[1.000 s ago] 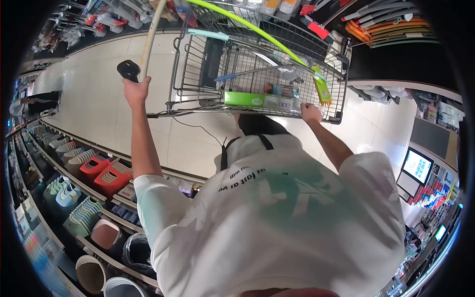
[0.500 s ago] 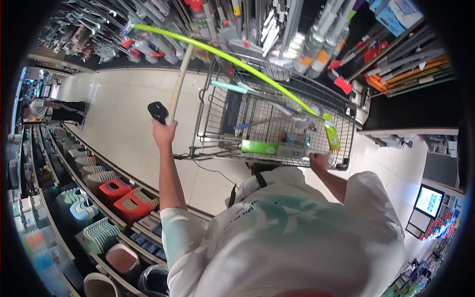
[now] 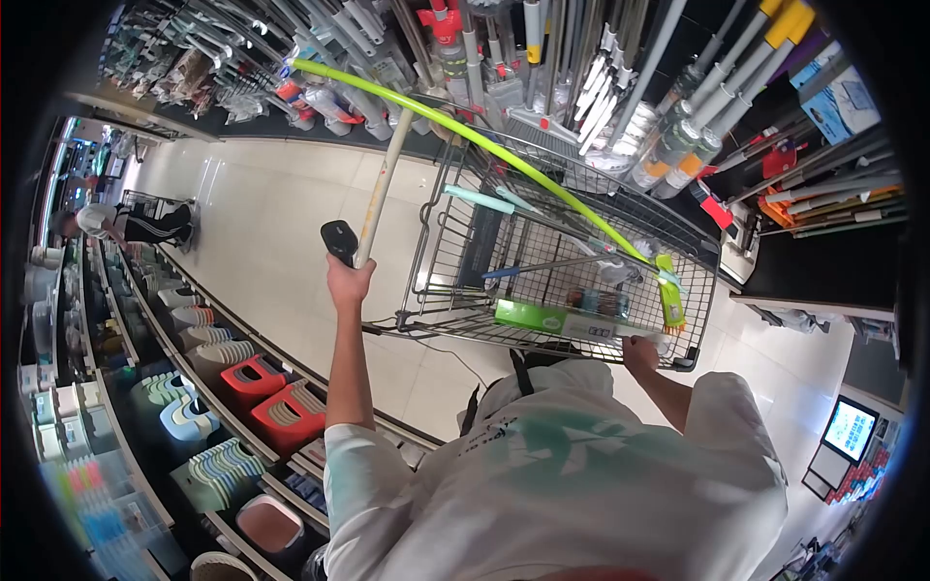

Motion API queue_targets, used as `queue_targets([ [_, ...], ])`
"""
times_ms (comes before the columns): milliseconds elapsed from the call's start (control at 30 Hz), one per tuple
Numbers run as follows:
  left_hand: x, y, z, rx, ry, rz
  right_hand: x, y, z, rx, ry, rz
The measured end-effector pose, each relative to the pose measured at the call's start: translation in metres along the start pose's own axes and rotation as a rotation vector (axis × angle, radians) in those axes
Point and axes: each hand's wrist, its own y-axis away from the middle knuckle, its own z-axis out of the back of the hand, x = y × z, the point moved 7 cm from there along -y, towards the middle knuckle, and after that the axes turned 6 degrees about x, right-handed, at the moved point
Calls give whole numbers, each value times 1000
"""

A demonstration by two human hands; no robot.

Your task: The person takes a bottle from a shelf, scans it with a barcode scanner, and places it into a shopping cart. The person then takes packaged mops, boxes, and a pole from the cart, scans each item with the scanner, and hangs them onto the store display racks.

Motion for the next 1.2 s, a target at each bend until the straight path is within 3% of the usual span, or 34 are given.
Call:
queue_targets([
  [533,67,-55,51,-30,25,1,89,37,-34,67,-8,34],
  [667,89,-78,56,-48,9,-105,104,36,-53,78,-41,32],
  [1100,128,-146,70,2,1,-116,170,70,-64,-93,-187,25],
  [1200,130,-154,82,24,0,-103,181,72,-73,-222,-194,83],
])
